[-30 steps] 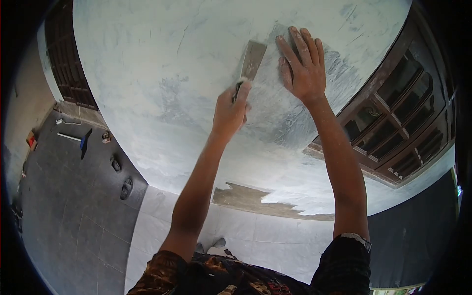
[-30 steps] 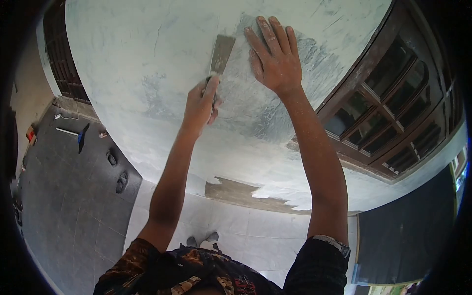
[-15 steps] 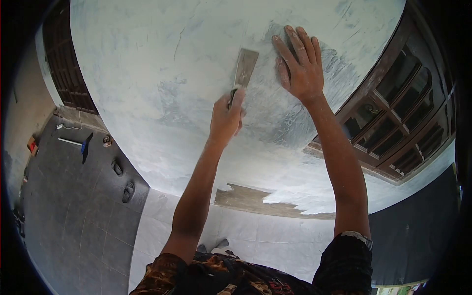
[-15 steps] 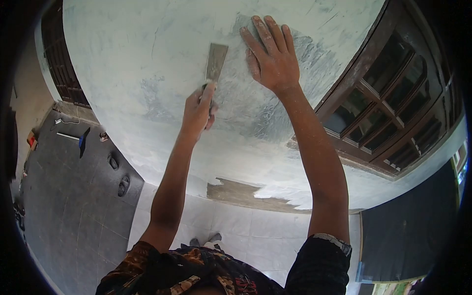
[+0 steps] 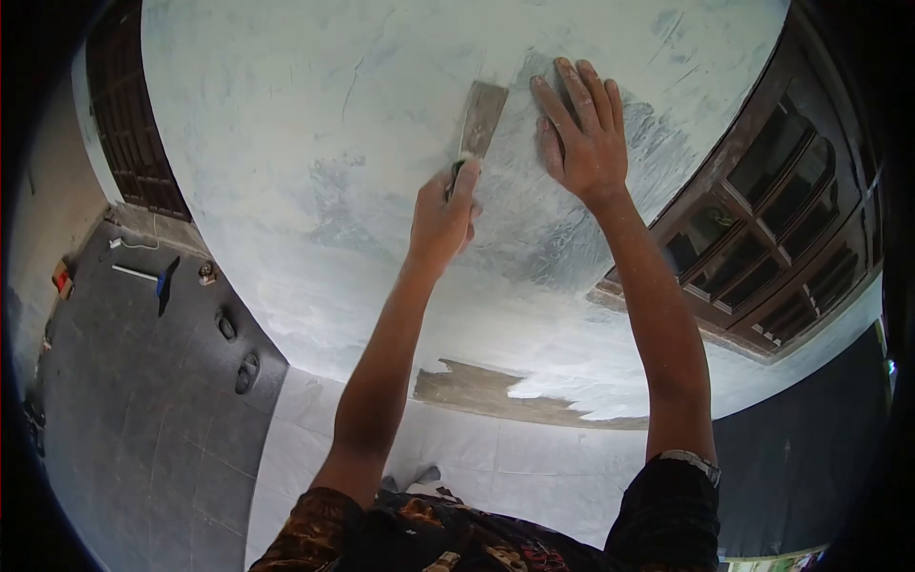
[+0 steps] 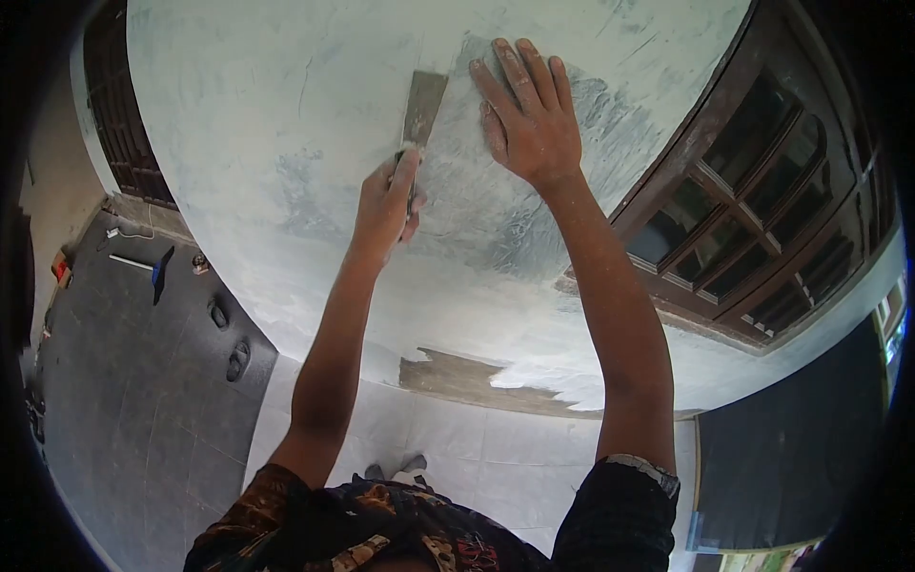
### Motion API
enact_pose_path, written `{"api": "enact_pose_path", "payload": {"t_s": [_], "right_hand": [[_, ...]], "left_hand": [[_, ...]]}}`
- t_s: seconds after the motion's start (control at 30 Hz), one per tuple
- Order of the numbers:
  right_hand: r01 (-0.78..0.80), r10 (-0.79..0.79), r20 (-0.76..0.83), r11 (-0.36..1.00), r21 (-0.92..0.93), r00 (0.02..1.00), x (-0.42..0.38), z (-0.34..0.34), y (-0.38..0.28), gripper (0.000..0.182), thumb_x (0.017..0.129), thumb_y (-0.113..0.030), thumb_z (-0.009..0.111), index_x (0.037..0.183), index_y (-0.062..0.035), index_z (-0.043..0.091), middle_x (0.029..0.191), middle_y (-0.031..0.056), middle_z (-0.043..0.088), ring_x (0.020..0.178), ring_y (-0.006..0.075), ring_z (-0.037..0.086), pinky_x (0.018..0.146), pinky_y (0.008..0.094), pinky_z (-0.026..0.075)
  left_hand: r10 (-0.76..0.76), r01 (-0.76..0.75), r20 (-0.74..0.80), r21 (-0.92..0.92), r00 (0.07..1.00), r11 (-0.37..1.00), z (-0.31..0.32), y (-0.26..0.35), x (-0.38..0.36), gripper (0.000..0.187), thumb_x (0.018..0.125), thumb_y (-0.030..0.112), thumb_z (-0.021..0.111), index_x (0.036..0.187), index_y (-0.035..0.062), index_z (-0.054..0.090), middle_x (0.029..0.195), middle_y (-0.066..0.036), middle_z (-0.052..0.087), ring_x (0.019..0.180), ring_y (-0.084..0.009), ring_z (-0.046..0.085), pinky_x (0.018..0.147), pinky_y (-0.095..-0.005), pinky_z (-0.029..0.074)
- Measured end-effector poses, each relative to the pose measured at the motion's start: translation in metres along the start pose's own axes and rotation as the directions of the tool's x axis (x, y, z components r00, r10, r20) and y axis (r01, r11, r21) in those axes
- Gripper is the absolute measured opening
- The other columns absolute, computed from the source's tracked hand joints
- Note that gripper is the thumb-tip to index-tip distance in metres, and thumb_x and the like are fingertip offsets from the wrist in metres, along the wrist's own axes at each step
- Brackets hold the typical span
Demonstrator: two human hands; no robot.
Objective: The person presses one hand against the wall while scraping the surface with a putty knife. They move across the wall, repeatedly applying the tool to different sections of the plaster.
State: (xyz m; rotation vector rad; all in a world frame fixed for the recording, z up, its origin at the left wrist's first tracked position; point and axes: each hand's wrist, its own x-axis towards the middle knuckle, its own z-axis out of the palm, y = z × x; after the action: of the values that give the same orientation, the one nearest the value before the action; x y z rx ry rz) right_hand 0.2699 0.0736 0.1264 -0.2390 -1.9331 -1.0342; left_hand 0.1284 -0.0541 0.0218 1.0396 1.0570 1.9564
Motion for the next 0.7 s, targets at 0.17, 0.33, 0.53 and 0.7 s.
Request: {"api": "enact_pose_path", "payload": {"t_s": [0.17,0.33,0.53,0.7], "right_hand": [[0.000,0.000,-0.005,1.000,0.007,1.000,-0.002,0.001,0.000,0.050,0.086,-0.022,0.064,0.135,-0.0214,0.057,0.148,0.0075,0.046,0.139,0.0287,0.039,0.115,0.0511,0.027],[0.004,-0.004,-0.002,1.000,0.008,1.000,0.000,-0.001,0.000,0.049,0.086,-0.022,0.064,0.135,-0.0206,0.058,0.147,0.0075,0.047,0.139,0.0290,0.039,0.115,0.0512,0.028],[0.004,-0.004,-0.011,1.000,0.011,1.000,0.000,0.000,0.000,0.048,0.086,-0.021,0.063,0.134,-0.0203,0.059,0.147,0.0077,0.047,0.138,0.0296,0.040,0.115,0.0512,0.028],[-0.011,0.011,-0.006,1.000,0.015,1.000,0.000,-0.002,0.000,0.047,0.086,-0.021,0.063,0.133,-0.0204,0.059,0.147,0.0073,0.047,0.138,0.0294,0.040,0.115,0.0509,0.028]], "left_hand": [[-0.112,0.112,-0.006,-0.006,0.994,0.994,-0.002,-0.005,-0.008,0.037,0.099,0.042,0.054,0.089,0.0066,0.057,0.055,0.002,0.045,0.033,-0.0055,0.037,0.031,-0.0249,0.026],[-0.047,0.047,0.006,0.002,0.999,0.999,-0.001,0.004,0.000,0.037,0.099,0.042,0.054,0.089,0.0061,0.057,0.055,0.002,0.045,0.033,-0.0055,0.036,0.031,-0.0250,0.026],[-0.056,0.056,0.000,0.016,0.998,0.998,-0.001,0.009,0.003,0.038,0.099,0.041,0.055,0.086,0.0057,0.056,0.056,0.001,0.046,0.034,-0.0056,0.037,0.031,-0.0250,0.026],[-0.018,0.016,0.025,0.075,1.000,0.997,-0.004,0.008,0.002,0.044,0.098,0.048,0.054,0.101,0.0050,0.060,0.057,0.002,0.048,0.034,-0.0060,0.039,0.032,-0.0230,0.028]]}}
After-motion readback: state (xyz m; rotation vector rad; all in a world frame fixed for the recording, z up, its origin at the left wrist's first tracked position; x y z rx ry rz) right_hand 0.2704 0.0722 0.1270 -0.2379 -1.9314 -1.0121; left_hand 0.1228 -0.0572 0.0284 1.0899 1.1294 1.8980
